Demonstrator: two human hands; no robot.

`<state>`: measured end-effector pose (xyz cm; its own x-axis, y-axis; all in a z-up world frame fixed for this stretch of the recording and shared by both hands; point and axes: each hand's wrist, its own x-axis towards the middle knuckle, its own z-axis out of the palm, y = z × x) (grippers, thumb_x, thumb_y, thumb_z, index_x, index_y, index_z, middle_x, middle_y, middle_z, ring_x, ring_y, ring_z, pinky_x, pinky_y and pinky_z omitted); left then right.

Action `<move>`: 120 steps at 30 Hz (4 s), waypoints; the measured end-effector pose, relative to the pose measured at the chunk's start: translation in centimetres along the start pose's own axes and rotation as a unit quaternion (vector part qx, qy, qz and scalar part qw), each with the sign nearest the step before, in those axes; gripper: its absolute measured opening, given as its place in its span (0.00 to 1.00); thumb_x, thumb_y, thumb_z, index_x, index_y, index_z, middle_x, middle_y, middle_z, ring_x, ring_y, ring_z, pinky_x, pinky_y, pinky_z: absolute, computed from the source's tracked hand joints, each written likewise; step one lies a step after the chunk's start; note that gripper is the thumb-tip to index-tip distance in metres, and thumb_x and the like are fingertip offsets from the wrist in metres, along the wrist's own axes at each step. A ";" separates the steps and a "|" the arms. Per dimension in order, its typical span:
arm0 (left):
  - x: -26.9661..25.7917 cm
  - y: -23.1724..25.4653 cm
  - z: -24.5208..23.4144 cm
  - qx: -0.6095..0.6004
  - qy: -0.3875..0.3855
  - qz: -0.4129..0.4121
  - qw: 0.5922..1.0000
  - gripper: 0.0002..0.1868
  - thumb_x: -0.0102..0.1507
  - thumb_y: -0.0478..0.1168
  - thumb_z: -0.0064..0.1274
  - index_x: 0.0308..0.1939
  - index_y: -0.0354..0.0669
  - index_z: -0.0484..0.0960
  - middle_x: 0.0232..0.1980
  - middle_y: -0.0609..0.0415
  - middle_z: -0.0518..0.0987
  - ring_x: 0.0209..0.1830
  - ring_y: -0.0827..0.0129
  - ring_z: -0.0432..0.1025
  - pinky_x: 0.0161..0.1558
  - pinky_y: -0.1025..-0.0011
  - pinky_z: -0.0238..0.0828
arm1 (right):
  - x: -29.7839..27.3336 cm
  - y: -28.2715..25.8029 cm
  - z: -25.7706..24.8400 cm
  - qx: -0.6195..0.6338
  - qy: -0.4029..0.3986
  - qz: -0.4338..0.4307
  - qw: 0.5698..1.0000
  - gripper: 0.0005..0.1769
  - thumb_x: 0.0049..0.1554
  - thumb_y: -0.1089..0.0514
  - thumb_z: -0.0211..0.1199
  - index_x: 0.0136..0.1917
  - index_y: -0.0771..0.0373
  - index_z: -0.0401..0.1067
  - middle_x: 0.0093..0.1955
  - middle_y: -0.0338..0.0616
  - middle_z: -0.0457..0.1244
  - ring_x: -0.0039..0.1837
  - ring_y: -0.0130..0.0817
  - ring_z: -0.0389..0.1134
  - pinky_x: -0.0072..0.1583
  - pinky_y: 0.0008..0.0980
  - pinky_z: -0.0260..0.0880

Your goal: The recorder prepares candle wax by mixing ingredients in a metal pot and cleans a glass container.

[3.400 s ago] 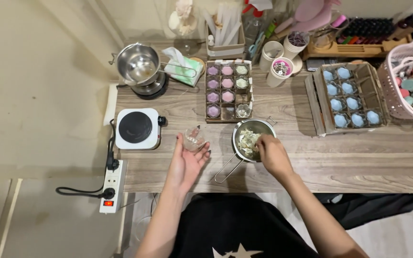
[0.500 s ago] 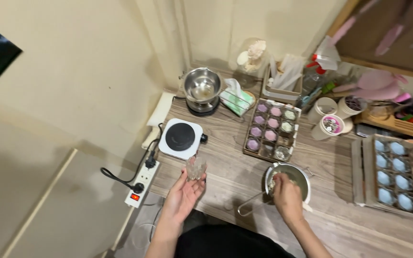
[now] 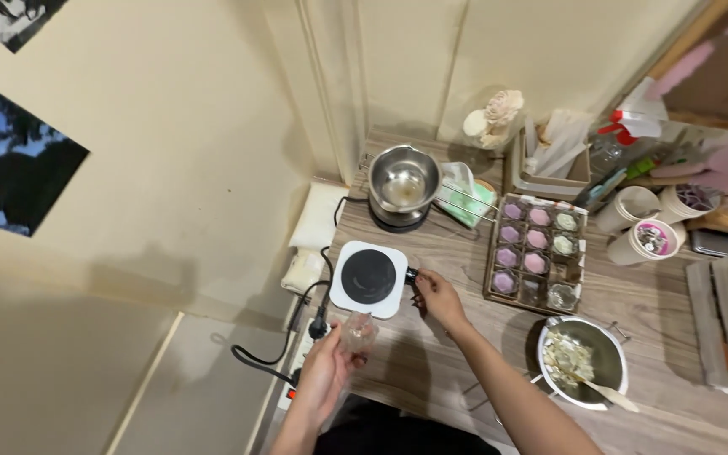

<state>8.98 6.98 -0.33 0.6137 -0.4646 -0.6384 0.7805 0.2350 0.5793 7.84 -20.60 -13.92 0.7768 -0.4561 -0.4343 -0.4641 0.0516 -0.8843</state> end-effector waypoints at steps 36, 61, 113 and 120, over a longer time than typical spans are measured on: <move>-4.2 8.4 -1.0 0.066 -0.150 -0.008 0.986 0.30 0.64 0.36 0.51 0.70 0.33 0.65 0.64 0.39 0.76 0.61 0.56 0.74 0.61 0.60 0.72 | 4.3 1.5 0.6 -0.027 -0.033 0.072 0.996 0.23 0.60 0.44 0.54 0.57 0.65 0.66 0.39 0.43 0.68 0.34 0.32 0.68 0.36 0.38 0.72; -1.7 12.2 3.3 0.143 -0.132 0.094 0.976 0.34 0.56 0.41 0.63 0.65 0.43 0.69 0.67 0.46 0.79 0.57 0.70 0.74 0.61 0.70 0.69 | 20.6 -16.3 -13.7 -0.457 0.178 0.010 0.871 0.27 0.48 0.34 0.71 0.53 0.53 0.82 0.56 0.55 0.69 0.66 0.55 0.62 0.71 0.48 0.51; -6.8 4.7 17.7 0.471 -0.114 0.464 0.741 0.35 0.53 0.52 0.72 0.55 0.38 0.73 0.83 0.32 0.43 0.83 0.34 0.31 0.74 0.39 0.38 | -19.3 -15.2 -5.7 0.409 -0.008 -0.122 0.905 0.22 0.62 0.59 0.46 0.66 0.72 0.65 0.64 0.50 0.63 0.61 0.38 0.68 0.61 0.37 0.69; -6.2 4.0 16.2 0.429 -0.113 0.389 0.807 0.31 0.52 0.51 0.72 0.54 0.43 0.80 0.83 0.38 0.50 0.84 0.39 0.33 0.74 0.41 0.37 | -18.1 -12.9 -3.3 0.453 0.021 -0.042 0.890 0.32 0.69 0.42 0.42 0.74 0.69 0.61 0.64 0.53 0.63 0.61 0.38 0.67 0.63 0.39 0.66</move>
<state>6.37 -3.04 14.22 0.7658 -0.6275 0.1405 -0.2602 -0.1026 0.9601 -1.67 -15.95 5.94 0.7672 -0.5237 -0.3703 0.1439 0.7032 -0.6963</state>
